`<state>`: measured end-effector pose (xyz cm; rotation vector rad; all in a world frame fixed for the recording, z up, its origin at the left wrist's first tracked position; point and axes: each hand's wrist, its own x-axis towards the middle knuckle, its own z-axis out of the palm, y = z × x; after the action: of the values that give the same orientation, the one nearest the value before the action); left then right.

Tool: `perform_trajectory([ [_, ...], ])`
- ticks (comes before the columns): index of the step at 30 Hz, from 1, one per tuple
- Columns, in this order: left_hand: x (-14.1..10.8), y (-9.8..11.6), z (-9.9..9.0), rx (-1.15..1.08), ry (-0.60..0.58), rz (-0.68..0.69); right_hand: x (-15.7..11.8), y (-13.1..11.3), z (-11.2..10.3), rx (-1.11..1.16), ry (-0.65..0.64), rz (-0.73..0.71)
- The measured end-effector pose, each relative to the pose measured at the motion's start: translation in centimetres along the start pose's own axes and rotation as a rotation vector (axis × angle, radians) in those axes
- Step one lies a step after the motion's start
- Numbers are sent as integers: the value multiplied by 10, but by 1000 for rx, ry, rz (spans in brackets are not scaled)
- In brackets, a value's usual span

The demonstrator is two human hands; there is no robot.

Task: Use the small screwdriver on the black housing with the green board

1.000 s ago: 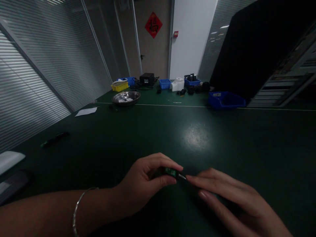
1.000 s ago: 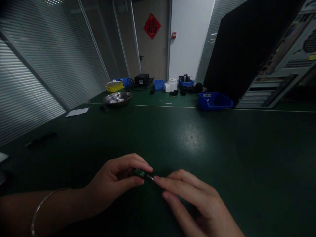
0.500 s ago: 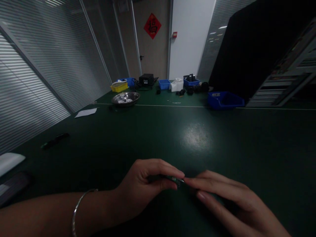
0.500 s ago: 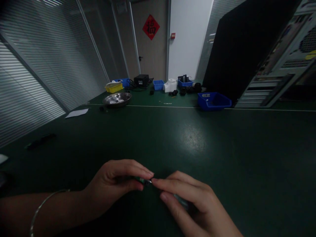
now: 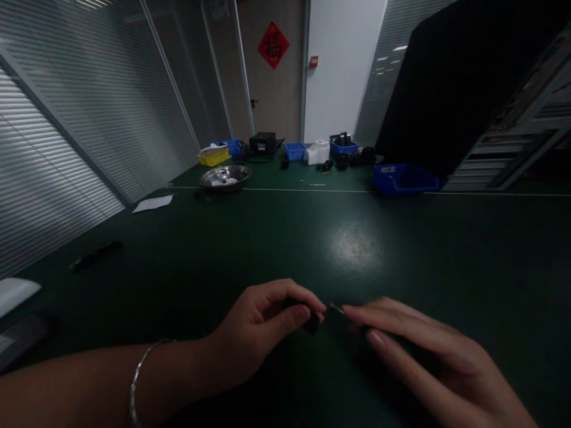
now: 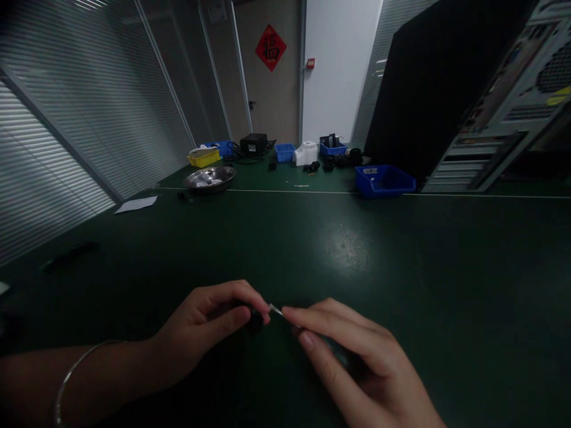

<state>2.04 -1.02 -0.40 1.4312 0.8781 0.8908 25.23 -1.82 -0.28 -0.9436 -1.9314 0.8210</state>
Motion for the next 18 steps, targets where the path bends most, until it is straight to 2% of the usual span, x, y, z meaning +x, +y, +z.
perform_trajectory([
  [4,0,5,0,402,-231,130,-1,0,-3,-23,67,6],
  [6,-1,6,1,507,-311,181,0,-2,-3,-20,71,10],
  [10,-2,5,2,585,-329,188,0,-3,-1,-1,58,36],
  [14,-2,4,1,571,-343,190,0,-2,-1,12,52,41],
  [18,-5,5,2,563,-279,194,-1,0,-3,-21,23,37],
])
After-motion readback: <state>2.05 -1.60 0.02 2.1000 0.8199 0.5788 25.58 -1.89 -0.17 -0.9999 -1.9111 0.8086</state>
